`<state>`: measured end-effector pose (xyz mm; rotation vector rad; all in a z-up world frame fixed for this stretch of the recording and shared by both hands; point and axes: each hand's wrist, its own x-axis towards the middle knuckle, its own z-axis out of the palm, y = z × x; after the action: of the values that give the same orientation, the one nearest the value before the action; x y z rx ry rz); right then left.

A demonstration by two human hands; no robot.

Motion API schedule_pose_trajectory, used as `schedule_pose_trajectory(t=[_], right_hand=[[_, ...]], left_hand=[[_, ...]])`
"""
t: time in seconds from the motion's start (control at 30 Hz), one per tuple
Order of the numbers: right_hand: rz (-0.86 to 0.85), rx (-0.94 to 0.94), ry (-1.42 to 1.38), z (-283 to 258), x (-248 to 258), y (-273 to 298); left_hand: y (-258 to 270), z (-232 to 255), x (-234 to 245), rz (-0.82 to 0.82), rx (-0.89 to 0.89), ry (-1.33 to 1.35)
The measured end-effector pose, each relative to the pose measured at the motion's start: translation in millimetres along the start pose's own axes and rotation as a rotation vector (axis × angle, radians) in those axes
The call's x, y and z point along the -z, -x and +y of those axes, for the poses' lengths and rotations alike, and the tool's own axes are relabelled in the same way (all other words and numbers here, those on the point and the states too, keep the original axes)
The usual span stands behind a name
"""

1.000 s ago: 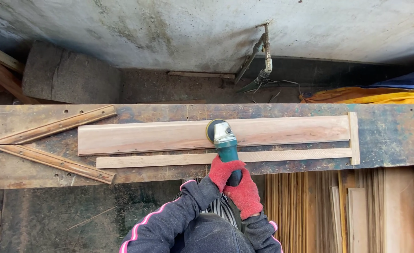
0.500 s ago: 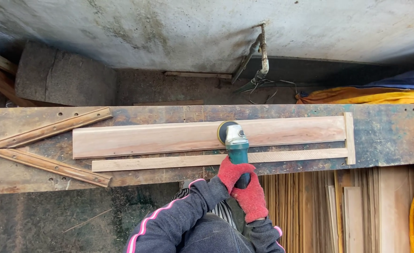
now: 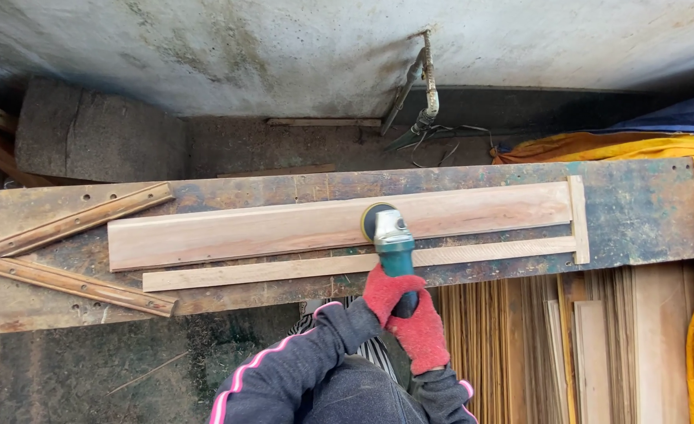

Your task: Sanding a long piece of wood using a handheld power sander on a workbench.

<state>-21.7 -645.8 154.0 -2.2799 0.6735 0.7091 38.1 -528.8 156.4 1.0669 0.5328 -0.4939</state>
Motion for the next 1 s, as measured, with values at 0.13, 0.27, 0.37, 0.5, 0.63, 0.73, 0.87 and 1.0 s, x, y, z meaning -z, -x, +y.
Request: schedule_pose_trajectory(t=[0.13, 0.27, 0.37, 0.5, 0.63, 0.73, 0.87, 1.0], right_hand=[[0.083, -0.033, -0.035, 19, 8, -5], [0.053, 0.003, -0.017, 23, -1, -8], [0.021, 0.000, -0.031, -1, -5, 4], [-0.023, 0.048, 0.038, -9, -26, 5], [-0.043, 0.074, 0.067, -17, -39, 11], [-0.072, 0.073, 0.059, -29, -40, 21], [-0.100, 0.048, 0.126, -45, -45, 34], [-0.138, 0.101, 0.141, -51, -54, 34]], left_hand=[[-10, -11, -17, -0.047, 0.018, -0.086], [-1, 2, -12, -0.026, 0.084, -0.081], [9, 13, 5, 0.005, 0.074, -0.064], [16, 14, 32, 0.005, 0.038, -0.008], [18, 8, 52, 0.023, 0.025, 0.072], [25, 7, 61, 0.048, 0.014, 0.086], [33, 6, 77, 0.116, 0.013, 0.140], [43, 20, 90, 0.130, 0.037, 0.069]])
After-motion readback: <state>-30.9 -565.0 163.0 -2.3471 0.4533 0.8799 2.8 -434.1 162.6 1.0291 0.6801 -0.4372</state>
